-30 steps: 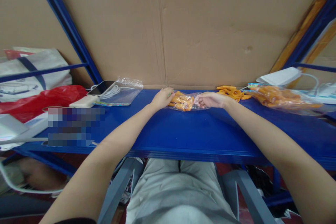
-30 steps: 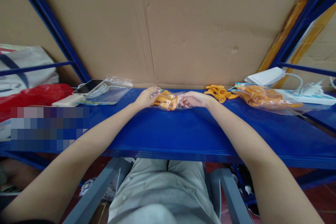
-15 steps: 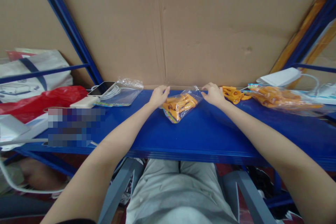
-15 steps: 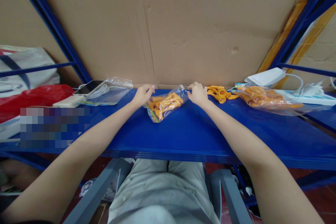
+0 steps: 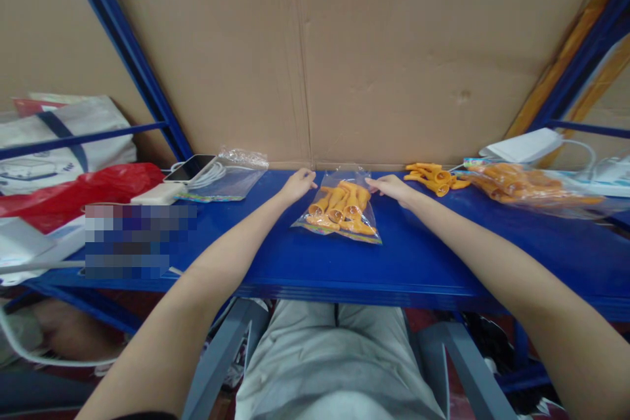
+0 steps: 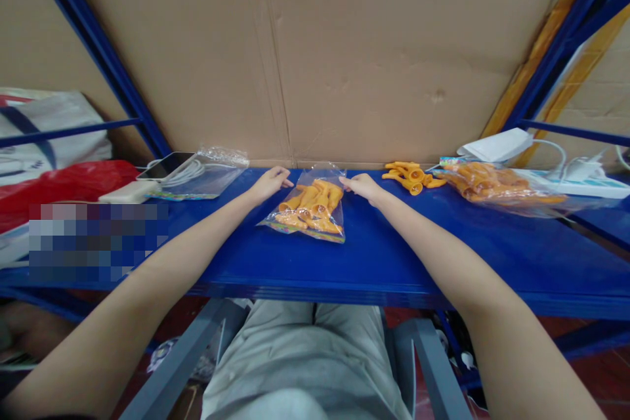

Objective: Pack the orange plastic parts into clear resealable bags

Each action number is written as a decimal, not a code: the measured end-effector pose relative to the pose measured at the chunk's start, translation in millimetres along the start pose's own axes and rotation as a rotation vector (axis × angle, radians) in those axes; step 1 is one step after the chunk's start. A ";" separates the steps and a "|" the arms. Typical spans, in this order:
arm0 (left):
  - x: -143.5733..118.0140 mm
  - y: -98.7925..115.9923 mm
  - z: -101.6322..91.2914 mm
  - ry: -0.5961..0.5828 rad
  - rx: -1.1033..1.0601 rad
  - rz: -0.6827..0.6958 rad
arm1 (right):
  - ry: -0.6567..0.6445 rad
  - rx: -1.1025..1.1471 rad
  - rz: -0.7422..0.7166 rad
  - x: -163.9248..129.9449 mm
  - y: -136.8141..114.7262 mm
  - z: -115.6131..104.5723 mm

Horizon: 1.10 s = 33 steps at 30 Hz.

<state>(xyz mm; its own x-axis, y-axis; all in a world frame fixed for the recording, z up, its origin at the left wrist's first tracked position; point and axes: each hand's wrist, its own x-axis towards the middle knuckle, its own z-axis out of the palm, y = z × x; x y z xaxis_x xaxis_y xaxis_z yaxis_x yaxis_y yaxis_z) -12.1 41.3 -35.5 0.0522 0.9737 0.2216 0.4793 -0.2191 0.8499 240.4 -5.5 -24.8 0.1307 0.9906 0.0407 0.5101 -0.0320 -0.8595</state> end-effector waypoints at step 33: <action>-5.3 1.0 -3.4 -0.076 -0.039 -0.131 | -0.373 0.714 0.029 -15.4 -2.8 8.1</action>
<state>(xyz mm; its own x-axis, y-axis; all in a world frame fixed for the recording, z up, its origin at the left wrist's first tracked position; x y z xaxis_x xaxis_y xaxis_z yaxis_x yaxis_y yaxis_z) -14.8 35.7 -34.2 0.0586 0.9957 0.0723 0.4524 -0.0911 0.8872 230.1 -19.6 -27.1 -0.2211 0.9739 -0.0505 -0.1725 -0.0900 -0.9809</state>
